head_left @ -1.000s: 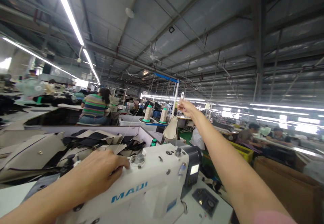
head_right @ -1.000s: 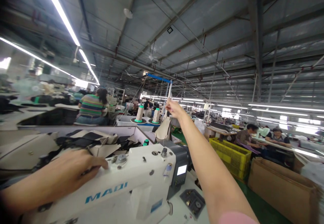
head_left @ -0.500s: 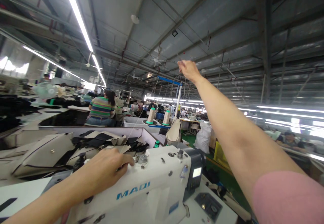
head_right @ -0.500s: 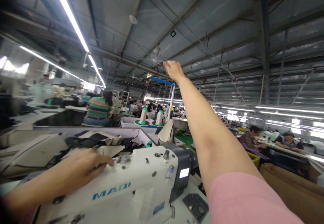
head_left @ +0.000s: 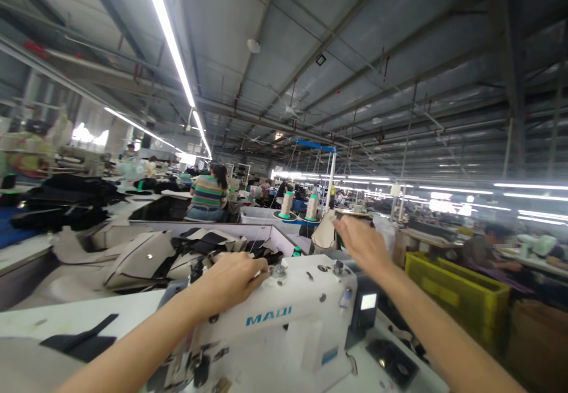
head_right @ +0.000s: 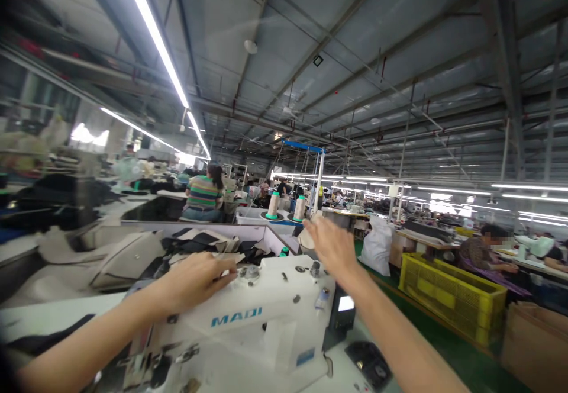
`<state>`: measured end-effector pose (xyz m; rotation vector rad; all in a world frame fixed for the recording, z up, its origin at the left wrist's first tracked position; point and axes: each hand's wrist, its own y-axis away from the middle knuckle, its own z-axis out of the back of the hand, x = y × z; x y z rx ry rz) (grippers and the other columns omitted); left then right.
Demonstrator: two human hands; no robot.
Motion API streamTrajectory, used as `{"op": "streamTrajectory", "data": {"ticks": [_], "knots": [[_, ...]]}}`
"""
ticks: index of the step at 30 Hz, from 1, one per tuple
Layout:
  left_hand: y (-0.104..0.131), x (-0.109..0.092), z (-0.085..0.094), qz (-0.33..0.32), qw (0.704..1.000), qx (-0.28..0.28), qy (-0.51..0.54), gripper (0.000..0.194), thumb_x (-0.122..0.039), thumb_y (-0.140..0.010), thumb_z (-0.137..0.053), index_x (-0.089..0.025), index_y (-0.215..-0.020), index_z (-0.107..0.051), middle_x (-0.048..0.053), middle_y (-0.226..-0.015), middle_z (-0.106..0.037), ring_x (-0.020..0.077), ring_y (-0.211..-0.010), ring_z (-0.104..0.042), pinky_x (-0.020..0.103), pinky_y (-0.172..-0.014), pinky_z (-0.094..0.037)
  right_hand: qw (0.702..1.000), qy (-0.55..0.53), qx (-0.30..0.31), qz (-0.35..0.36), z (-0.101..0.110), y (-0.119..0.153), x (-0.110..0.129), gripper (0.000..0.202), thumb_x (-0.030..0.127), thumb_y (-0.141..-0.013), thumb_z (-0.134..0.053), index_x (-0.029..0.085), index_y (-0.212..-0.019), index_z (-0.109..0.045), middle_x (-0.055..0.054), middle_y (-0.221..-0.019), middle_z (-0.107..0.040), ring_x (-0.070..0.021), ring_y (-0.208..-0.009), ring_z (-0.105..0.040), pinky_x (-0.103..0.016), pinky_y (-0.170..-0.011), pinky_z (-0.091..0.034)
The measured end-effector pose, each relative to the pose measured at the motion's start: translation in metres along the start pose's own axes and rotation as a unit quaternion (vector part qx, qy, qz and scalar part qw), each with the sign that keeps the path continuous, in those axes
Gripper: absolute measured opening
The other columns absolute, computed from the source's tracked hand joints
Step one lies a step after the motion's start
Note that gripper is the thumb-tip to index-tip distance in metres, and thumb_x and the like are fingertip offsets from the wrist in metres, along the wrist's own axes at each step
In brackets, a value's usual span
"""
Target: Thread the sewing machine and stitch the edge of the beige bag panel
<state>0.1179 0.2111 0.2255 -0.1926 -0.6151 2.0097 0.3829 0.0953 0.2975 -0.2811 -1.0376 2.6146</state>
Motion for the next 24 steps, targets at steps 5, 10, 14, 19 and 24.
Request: {"op": "streamTrajectory", "data": {"ticks": [5, 10, 14, 19, 24], "knots": [[0.002, -0.001, 0.003, -0.023, 0.999, 0.009, 0.022, 0.025, -0.027, -0.093, -0.041, -0.026, -0.097, -0.066, 0.005, -0.082, -0.071, 0.0243, -0.08, -0.068, 0.03, -0.068, -0.045, 0.993, -0.054, 0.057, 0.089, -0.07, 0.08, 0.068, 0.025, 0.045, -0.097, -0.044, 0.027, -0.085, -0.056, -0.004, -0.088, -0.068, -0.0271, -0.081, -0.067, -0.034, -0.057, -0.037], [0.003, -0.003, 0.007, -0.026, 0.999, 0.013, 0.028, 0.028, -0.04, -0.095, -0.043, -0.027, -0.098, -0.067, 0.004, -0.079, -0.072, 0.023, -0.08, -0.067, 0.028, -0.068, -0.045, 0.994, -0.094, 0.036, 0.049, -0.085, 0.085, 0.079, 0.026, 0.044, -0.097, -0.043, 0.024, -0.089, -0.058, -0.009, -0.09, -0.067, -0.0305, -0.079, -0.067, -0.036, -0.056, -0.038], [0.001, -0.004, 0.007, -0.009, 1.0, -0.008, 0.017, 0.035, -0.036, -0.097, -0.037, -0.022, -0.088, -0.068, 0.007, -0.077, -0.071, 0.025, -0.076, -0.067, 0.03, -0.063, -0.042, 0.99, -0.143, 0.007, 0.001, -0.077, 0.066, 0.036, 0.025, 0.045, -0.096, -0.045, 0.023, -0.092, -0.057, -0.008, -0.096, -0.066, -0.0274, -0.086, -0.065, -0.035, -0.067, -0.043], [0.0, -0.001, 0.001, -0.004, 0.999, -0.022, 0.024, 0.031, -0.03, -0.095, -0.039, -0.022, -0.083, -0.067, 0.007, -0.079, -0.072, 0.0269, -0.077, -0.067, 0.031, -0.063, -0.039, 0.967, -0.217, 0.081, 0.106, -0.079, 0.05, -0.015, 0.006, 0.02, -0.085, -0.061, 0.022, -0.09, -0.063, -0.002, -0.099, -0.066, -0.02, -0.097, -0.062, -0.028, -0.082, -0.042], [0.0, 0.001, -0.001, -0.001, 0.999, -0.027, 0.025, 0.03, -0.03, -0.094, -0.04, -0.024, -0.083, -0.067, 0.006, -0.08, -0.072, 0.0277, -0.077, -0.067, 0.031, -0.062, -0.037, 0.931, -0.271, 0.154, 0.19, -0.082, 0.045, -0.021, 0.006, 0.016, -0.08, -0.066, 0.021, -0.082, -0.067, 0.003, -0.087, -0.068, -0.0146, -0.083, -0.063, -0.022, -0.075, -0.044]]}}
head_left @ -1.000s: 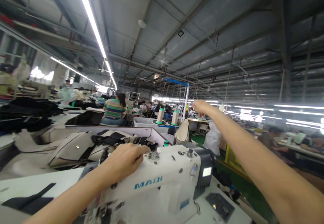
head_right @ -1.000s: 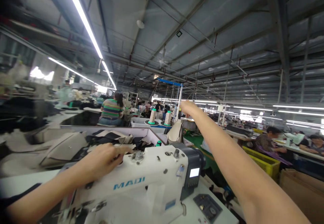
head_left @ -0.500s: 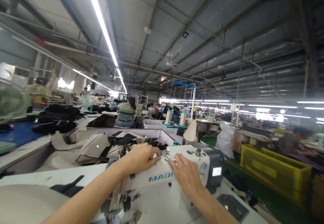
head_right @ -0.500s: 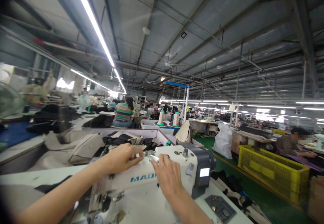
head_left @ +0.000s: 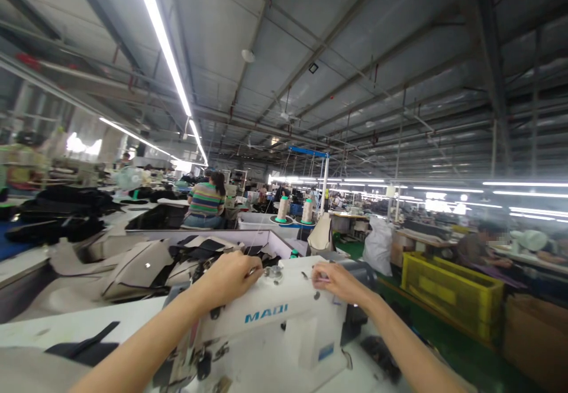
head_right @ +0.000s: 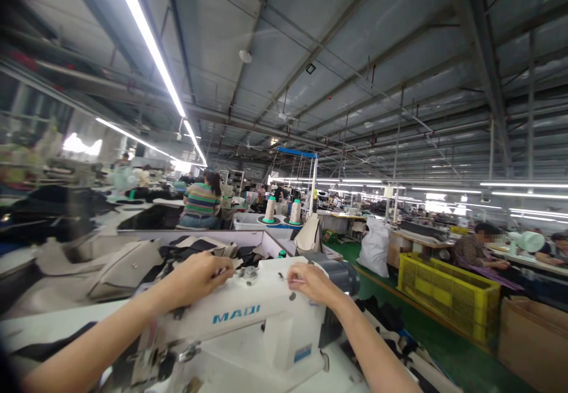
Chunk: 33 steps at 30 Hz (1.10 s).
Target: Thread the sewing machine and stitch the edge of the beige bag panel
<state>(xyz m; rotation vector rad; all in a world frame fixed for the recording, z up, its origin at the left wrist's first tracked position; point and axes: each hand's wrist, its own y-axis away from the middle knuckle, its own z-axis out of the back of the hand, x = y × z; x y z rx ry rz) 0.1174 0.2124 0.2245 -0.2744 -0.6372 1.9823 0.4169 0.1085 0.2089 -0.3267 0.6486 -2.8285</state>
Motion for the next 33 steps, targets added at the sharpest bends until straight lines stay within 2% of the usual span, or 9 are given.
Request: {"op": "streamTrajectory", "data": {"ticks": [2, 6, 8, 11, 14, 19, 27, 31, 33], "knots": [[0.0, -0.001, 0.002, 0.0, 1.0, -0.001, -0.001, 0.03, -0.03, -0.094, -0.04, -0.024, -0.081, -0.066, 0.006, -0.079, -0.072, 0.0276, -0.078, -0.067, 0.031, -0.062, -0.037, 1.0, -0.009, -0.005, -0.002, 0.001, -0.006, -0.002, 0.002, 0.022, -0.081, -0.067, 0.021, -0.079, -0.069, 0.003, -0.085, -0.069, -0.0152, -0.082, -0.064, -0.022, -0.074, -0.045], [0.001, -0.003, 0.005, 0.001, 1.0, -0.001, -0.005, 0.028, -0.029, -0.094, -0.041, -0.024, -0.081, -0.066, 0.004, -0.078, -0.072, 0.0261, -0.077, -0.067, 0.03, -0.06, -0.035, 0.992, 0.028, -0.109, -0.063, 0.004, -0.02, -0.005, 0.019, 0.029, -0.089, -0.058, 0.015, -0.091, -0.071, -0.006, -0.093, -0.07, -0.0211, -0.089, -0.065, -0.029, -0.08, -0.045], [0.001, -0.002, 0.005, 0.006, 1.0, -0.004, -0.012, 0.029, -0.03, -0.094, -0.041, -0.024, -0.081, -0.066, 0.005, -0.077, -0.072, 0.026, -0.076, -0.066, 0.03, -0.059, -0.034, 0.987, 0.053, -0.136, -0.07, 0.003, -0.023, 0.003, 0.019, 0.032, -0.089, -0.061, 0.018, -0.099, -0.071, -0.006, -0.102, -0.069, -0.0207, -0.096, -0.064, -0.028, -0.085, -0.043], [0.0, -0.001, 0.003, 0.013, 1.0, -0.01, -0.022, 0.029, -0.03, -0.095, -0.041, -0.023, -0.079, -0.065, 0.006, -0.075, -0.071, 0.0264, -0.074, -0.066, 0.03, -0.058, -0.032, 0.98, 0.106, -0.151, -0.072, -0.006, -0.018, 0.031, 0.024, 0.042, -0.093, -0.056, 0.022, -0.099, -0.068, -0.003, -0.099, -0.068, -0.0202, -0.092, -0.065, -0.028, -0.078, -0.044], [-0.001, 0.001, 0.001, 0.012, 1.0, -0.013, -0.025, 0.03, -0.031, -0.095, -0.04, -0.023, -0.077, -0.063, 0.005, -0.074, -0.071, 0.0256, -0.073, -0.066, 0.03, -0.057, -0.03, 0.968, 0.177, -0.157, -0.079, -0.028, -0.012, 0.067, 0.027, 0.04, -0.099, -0.045, 0.02, -0.094, -0.062, -0.004, -0.091, -0.066, -0.023, -0.081, -0.065, -0.03, -0.063, -0.041], [-0.001, 0.001, -0.001, 0.007, 0.999, -0.021, -0.028, 0.032, -0.033, -0.096, -0.039, -0.023, -0.078, -0.063, 0.005, -0.073, -0.07, 0.0252, -0.072, -0.066, 0.03, -0.057, -0.03, 0.952, 0.257, -0.145, -0.08, -0.061, -0.018, 0.1, 0.016, 0.034, -0.092, -0.061, 0.019, -0.092, -0.059, -0.003, -0.089, -0.065, -0.0238, -0.079, -0.066, -0.029, -0.056, -0.036], [-0.001, 0.004, -0.005, 0.003, 0.999, -0.034, -0.017, 0.032, -0.034, -0.095, -0.041, -0.022, -0.076, -0.063, 0.006, -0.069, -0.069, 0.0238, -0.068, -0.065, 0.029, -0.055, -0.027, 0.946, 0.279, -0.156, -0.06, -0.068, -0.027, 0.11, 0.01, 0.029, -0.093, -0.06, 0.019, -0.097, -0.061, -0.005, -0.091, -0.066, -0.0225, -0.082, -0.064, -0.029, -0.062, -0.041], [-0.001, 0.002, -0.004, 0.003, 0.999, -0.048, 0.012, 0.031, -0.034, -0.095, -0.042, -0.022, -0.074, -0.062, 0.005, -0.067, -0.067, 0.0219, -0.066, -0.063, 0.028, -0.056, -0.028, 0.955, 0.236, -0.162, -0.071, -0.072, -0.026, 0.112, 0.01, 0.029, -0.094, -0.058, 0.021, -0.09, -0.063, -0.003, -0.086, -0.068, -0.0207, -0.076, -0.065, -0.027, -0.06, -0.038], [0.0, 0.002, -0.001, 0.014, 0.997, -0.066, 0.035, 0.032, -0.035, -0.095, -0.041, -0.021, -0.076, -0.062, 0.005, -0.067, -0.066, 0.0214, -0.066, -0.062, 0.028, -0.057, -0.029, 0.961, 0.198, -0.174, -0.086, -0.064, -0.021, 0.103, 0.018, 0.033, -0.096, -0.054, 0.022, -0.084, -0.063, -0.001, -0.083, -0.07, -0.0187, -0.072, -0.065, -0.026, -0.058, -0.036]]}}
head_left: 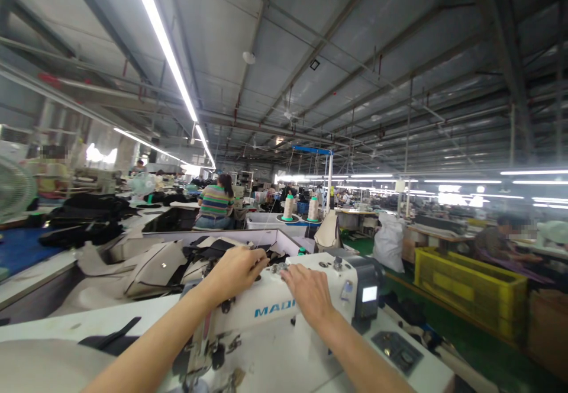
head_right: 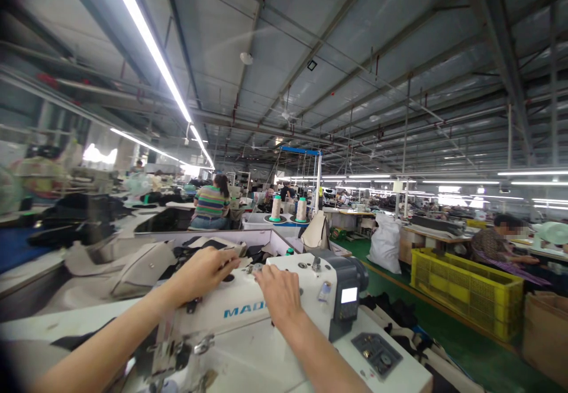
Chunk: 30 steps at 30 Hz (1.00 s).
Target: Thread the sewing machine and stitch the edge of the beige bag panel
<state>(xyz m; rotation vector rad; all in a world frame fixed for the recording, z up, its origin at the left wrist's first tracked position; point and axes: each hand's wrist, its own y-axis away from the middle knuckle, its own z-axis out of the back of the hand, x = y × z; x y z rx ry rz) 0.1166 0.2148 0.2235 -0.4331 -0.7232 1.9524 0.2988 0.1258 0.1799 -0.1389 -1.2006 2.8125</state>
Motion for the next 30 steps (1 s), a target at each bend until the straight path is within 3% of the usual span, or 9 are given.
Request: {"op": "streamTrajectory", "data": {"ticks": [6, 9, 12, 15, 18, 20, 21, 26, 30], "knots": [[0.005, 0.0, 0.014, 0.093, 0.984, -0.108, 0.105, 0.033, -0.044, -0.095, -0.039, -0.021, -0.09, -0.062, 0.004, -0.073, -0.063, 0.0197, -0.069, -0.057, 0.028, -0.066, -0.033, 0.975, -0.113, -0.084, -0.169, 0.057, -0.01, -0.105, 0.05, 0.057, -0.094, -0.039, 0.016, -0.076, -0.062, -0.008, -0.067, -0.067, -0.0221, -0.062, -0.062, -0.027, -0.054, -0.037], [0.018, -0.015, 0.017, 0.15, 0.958, -0.148, 0.194, 0.04, -0.053, -0.093, -0.039, -0.02, -0.086, -0.061, 0.001, -0.067, -0.052, 0.0172, -0.066, -0.049, 0.026, -0.064, -0.033, 0.96, -0.187, -0.097, -0.183, 0.083, -0.004, -0.125, 0.056, 0.057, -0.093, -0.034, 0.016, -0.07, -0.065, -0.012, -0.076, -0.07, -0.0251, -0.071, -0.065, -0.029, -0.061, -0.042], [0.045, -0.044, 0.014, 0.194, 0.921, -0.113, 0.319, 0.062, -0.065, -0.093, -0.021, -0.018, -0.086, -0.06, -0.004, -0.057, -0.037, 0.0131, -0.051, -0.036, 0.024, -0.051, -0.03, 0.952, -0.283, -0.042, -0.111, 0.087, 0.021, -0.086, 0.061, 0.057, -0.094, -0.035, 0.018, -0.058, -0.065, -0.009, -0.086, -0.072, -0.0218, -0.075, -0.066, -0.027, -0.066, -0.046], [0.082, -0.079, 0.012, 0.241, 0.871, -0.044, 0.425, 0.086, -0.067, -0.089, 0.01, -0.014, -0.102, -0.056, -0.007, -0.058, -0.029, 0.0104, -0.043, -0.021, 0.023, -0.042, -0.023, 0.922, -0.383, 0.045, -0.047, 0.08, 0.063, -0.021, 0.057, 0.056, -0.094, -0.041, 0.019, -0.058, -0.067, -0.005, -0.071, -0.069, -0.0168, -0.06, -0.06, -0.025, -0.058, -0.043], [0.12, -0.109, 0.015, 0.301, 0.748, -0.019, 0.592, 0.086, -0.073, -0.086, 0.006, -0.013, -0.115, -0.049, -0.007, -0.062, -0.03, 0.0082, -0.045, -0.016, 0.022, -0.045, -0.017, 0.88, -0.469, 0.062, -0.04, 0.072, 0.104, 0.029, 0.043, 0.054, -0.092, -0.05, 0.019, -0.077, -0.071, -0.001, -0.058, -0.061, -0.0146, -0.052, -0.054, -0.024, -0.053, -0.041], [0.144, -0.123, 0.018, 0.323, 0.647, -0.036, 0.69, 0.084, -0.079, -0.084, -0.006, -0.014, -0.118, -0.045, -0.007, -0.063, -0.033, 0.0073, -0.047, -0.016, 0.022, -0.048, -0.013, 0.852, -0.516, 0.055, -0.066, 0.067, 0.126, 0.05, 0.035, 0.053, -0.085, -0.06, 0.019, -0.085, -0.071, -0.002, -0.067, -0.064, -0.0154, -0.058, -0.056, -0.023, -0.056, -0.045], [0.155, -0.128, 0.018, 0.329, 0.621, -0.045, 0.71, 0.084, -0.081, -0.083, -0.009, -0.014, -0.118, -0.045, -0.007, -0.062, -0.034, 0.0071, -0.047, -0.016, 0.023, -0.048, -0.012, 0.837, -0.536, 0.063, -0.085, 0.065, 0.135, 0.059, 0.033, 0.052, -0.081, -0.065, 0.02, -0.087, -0.07, -0.002, -0.072, -0.065, -0.0161, -0.062, -0.058, -0.023, -0.058, -0.046], [0.201, -0.139, 0.01, 0.367, 0.646, -0.053, 0.667, 0.093, -0.088, -0.074, -0.007, -0.02, -0.13, -0.038, -0.008, -0.055, -0.035, 0.0079, -0.044, -0.017, 0.022, -0.045, -0.013, 0.77, -0.61, 0.14, -0.124, 0.06, 0.164, 0.103, 0.031, 0.042, -0.071, -0.078, 0.022, -0.093, -0.072, -0.001, -0.078, -0.06, -0.0159, -0.067, -0.056, -0.022, -0.059, -0.046], [0.227, -0.133, 0.001, 0.377, 0.667, -0.041, 0.641, 0.1, -0.093, -0.068, -0.018, -0.022, -0.139, -0.031, -0.007, -0.054, -0.046, 0.0079, -0.04, -0.025, 0.021, -0.042, -0.016, 0.754, -0.631, 0.161, -0.086, 0.057, 0.173, 0.127, 0.013, 0.032, -0.073, -0.076, 0.023, -0.082, -0.073, 0.0, -0.077, -0.058, -0.0146, -0.068, -0.053, -0.022, -0.059, -0.043]]}}
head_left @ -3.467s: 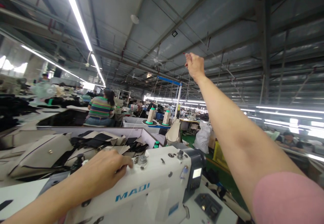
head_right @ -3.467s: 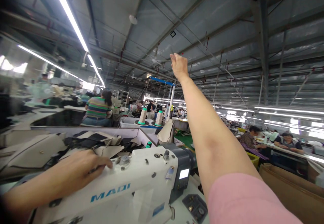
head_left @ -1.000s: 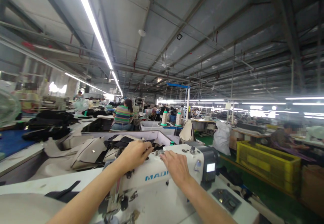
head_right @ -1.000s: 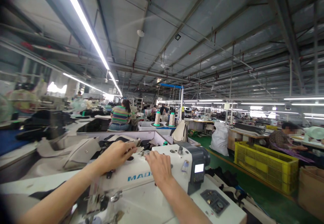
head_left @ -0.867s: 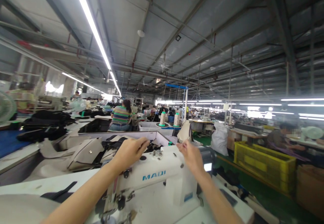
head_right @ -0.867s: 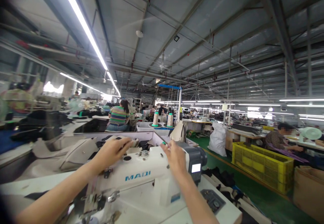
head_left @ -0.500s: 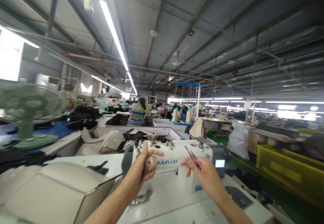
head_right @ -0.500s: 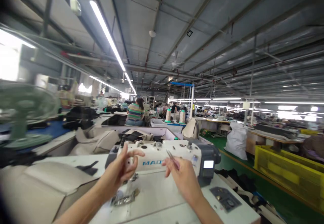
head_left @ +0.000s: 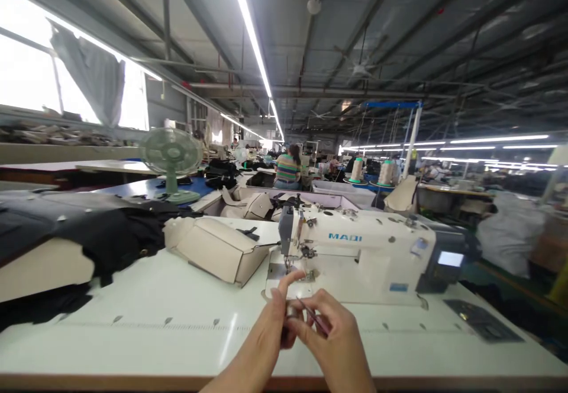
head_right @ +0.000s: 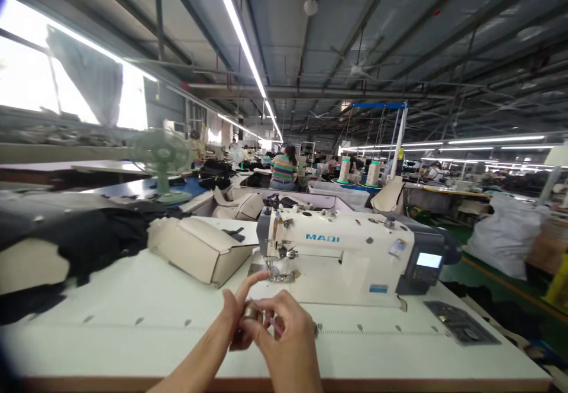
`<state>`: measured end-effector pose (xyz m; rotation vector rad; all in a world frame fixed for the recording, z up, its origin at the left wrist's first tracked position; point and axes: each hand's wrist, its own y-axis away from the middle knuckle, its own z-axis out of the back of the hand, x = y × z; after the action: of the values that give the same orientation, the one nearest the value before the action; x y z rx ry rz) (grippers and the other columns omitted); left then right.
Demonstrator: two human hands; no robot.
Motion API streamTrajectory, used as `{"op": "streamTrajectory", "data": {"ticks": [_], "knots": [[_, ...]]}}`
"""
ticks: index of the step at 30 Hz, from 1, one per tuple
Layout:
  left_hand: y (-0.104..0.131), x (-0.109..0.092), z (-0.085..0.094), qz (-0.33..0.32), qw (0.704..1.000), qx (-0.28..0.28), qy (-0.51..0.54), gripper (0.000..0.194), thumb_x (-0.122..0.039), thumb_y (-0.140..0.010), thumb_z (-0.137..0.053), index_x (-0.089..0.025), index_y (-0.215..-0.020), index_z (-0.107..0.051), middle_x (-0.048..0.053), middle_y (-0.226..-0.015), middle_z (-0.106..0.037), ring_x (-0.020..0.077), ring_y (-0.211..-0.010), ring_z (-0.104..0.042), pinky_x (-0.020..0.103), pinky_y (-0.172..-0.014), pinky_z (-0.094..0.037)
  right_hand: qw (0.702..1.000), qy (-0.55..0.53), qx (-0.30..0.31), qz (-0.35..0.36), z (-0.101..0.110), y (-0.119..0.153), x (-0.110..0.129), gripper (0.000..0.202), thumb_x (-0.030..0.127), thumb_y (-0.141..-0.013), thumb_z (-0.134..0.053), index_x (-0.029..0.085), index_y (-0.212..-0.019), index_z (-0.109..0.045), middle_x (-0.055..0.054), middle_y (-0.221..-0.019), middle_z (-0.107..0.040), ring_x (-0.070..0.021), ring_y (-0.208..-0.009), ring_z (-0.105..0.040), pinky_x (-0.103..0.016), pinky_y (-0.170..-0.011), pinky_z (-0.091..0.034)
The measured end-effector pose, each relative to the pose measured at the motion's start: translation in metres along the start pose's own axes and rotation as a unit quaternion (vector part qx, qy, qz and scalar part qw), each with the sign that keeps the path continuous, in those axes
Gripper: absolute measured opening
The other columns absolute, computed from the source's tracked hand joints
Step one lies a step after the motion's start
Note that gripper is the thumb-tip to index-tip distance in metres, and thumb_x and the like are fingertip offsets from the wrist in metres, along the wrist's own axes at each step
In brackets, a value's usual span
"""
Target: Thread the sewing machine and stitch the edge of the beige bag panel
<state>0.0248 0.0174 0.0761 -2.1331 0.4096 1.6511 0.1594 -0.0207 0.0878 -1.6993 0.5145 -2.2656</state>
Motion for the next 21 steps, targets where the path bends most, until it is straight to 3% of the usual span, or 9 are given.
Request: {"op": "streamTrajectory", "data": {"ticks": [3, 5, 8, 11, 15, 18, 21], "knots": [[0.01, 0.007, 0.011, -0.007, 0.999, 0.04, 0.015, 0.101, -0.092, -0.069, -0.013, -0.021, -0.139, -0.031, -0.002, -0.059, -0.054, 0.0101, -0.038, -0.038, 0.022, -0.039, -0.022, 0.998, -0.059, 0.016, -0.015, -0.009, 0.0, -0.014, 0.018, 0.035, -0.072, -0.078, 0.019, -0.079, -0.071, 0.001, -0.068, -0.053, -0.0124, -0.06, -0.049, -0.022, -0.054, -0.037], [0.019, 0.011, 0.016, -0.024, 0.998, 0.042, 0.026, 0.089, -0.087, -0.075, -0.029, -0.023, -0.137, -0.033, 0.002, -0.069, -0.061, 0.0144, -0.046, -0.052, 0.024, -0.043, -0.034, 0.983, -0.161, 0.051, -0.078, -0.016, 0.001, -0.03, 0.033, 0.044, -0.069, -0.08, 0.016, -0.084, -0.07, 0.001, -0.061, -0.052, -0.012, -0.052, -0.047, -0.023, -0.05, -0.036], [0.032, 0.018, 0.018, -0.045, 0.999, -0.013, -0.024, 0.063, -0.058, -0.082, -0.063, -0.025, -0.13, -0.039, 0.003, -0.08, -0.063, 0.0199, -0.068, -0.063, 0.031, -0.064, -0.049, 0.927, -0.327, 0.054, -0.174, -0.031, 0.006, -0.052, 0.039, 0.047, -0.07, -0.08, 0.015, -0.086, -0.065, 0.001, -0.06, -0.054, -0.0098, -0.047, -0.044, -0.022, -0.045, -0.033], [0.038, 0.026, 0.018, -0.032, 0.996, -0.051, -0.069, 0.039, -0.047, -0.087, -0.062, -0.023, -0.114, -0.046, 0.003, -0.079, -0.064, 0.02, -0.07, -0.064, 0.034, -0.07, -0.053, 0.879, -0.439, 0.037, -0.185, -0.045, 0.012, -0.064, 0.032, 0.041, -0.072, -0.081, 0.016, -0.079, -0.063, 0.004, -0.056, -0.047, -0.0055, -0.045, -0.036, -0.02, -0.045, -0.033], [0.034, 0.032, 0.024, -0.031, 0.997, -0.047, -0.057, 0.025, -0.043, -0.089, -0.06, -0.022, -0.096, -0.05, 0.005, -0.088, -0.07, 0.0195, -0.074, -0.066, 0.032, -0.072, -0.054, 0.876, -0.446, 0.018, -0.182, -0.048, 0.016, -0.074, 0.032, 0.045, -0.075, -0.078, 0.015, -0.079, -0.067, 0.007, -0.052, -0.044, 0.0009, -0.036, -0.017, -0.017, -0.036, -0.02], [0.03, 0.034, 0.028, 0.002, 0.997, -0.051, -0.064, 0.028, -0.047, -0.087, -0.062, -0.02, -0.091, -0.055, 0.006, -0.08, -0.071, 0.0206, -0.073, -0.068, 0.031, -0.069, -0.055, 0.867, -0.45, 0.025, -0.211, -0.043, 0.019, -0.078, 0.035, 0.048, -0.077, -0.077, 0.015, -0.083, -0.067, 0.011, -0.043, -0.032, 0.001, -0.033, -0.009, -0.016, -0.032, -0.009], [0.03, 0.038, 0.03, 0.043, 0.99, -0.075, -0.108, 0.036, -0.054, -0.086, -0.059, -0.018, -0.084, -0.059, 0.006, -0.074, -0.07, 0.019, -0.063, -0.067, 0.028, -0.059, -0.053, 0.842, -0.478, 0.006, -0.251, -0.041, 0.02, -0.077, 0.039, 0.051, -0.073, -0.079, 0.016, -0.086, -0.065, 0.014, -0.041, -0.022, -0.0008, -0.035, -0.006, -0.016, -0.031, -0.006]]}}
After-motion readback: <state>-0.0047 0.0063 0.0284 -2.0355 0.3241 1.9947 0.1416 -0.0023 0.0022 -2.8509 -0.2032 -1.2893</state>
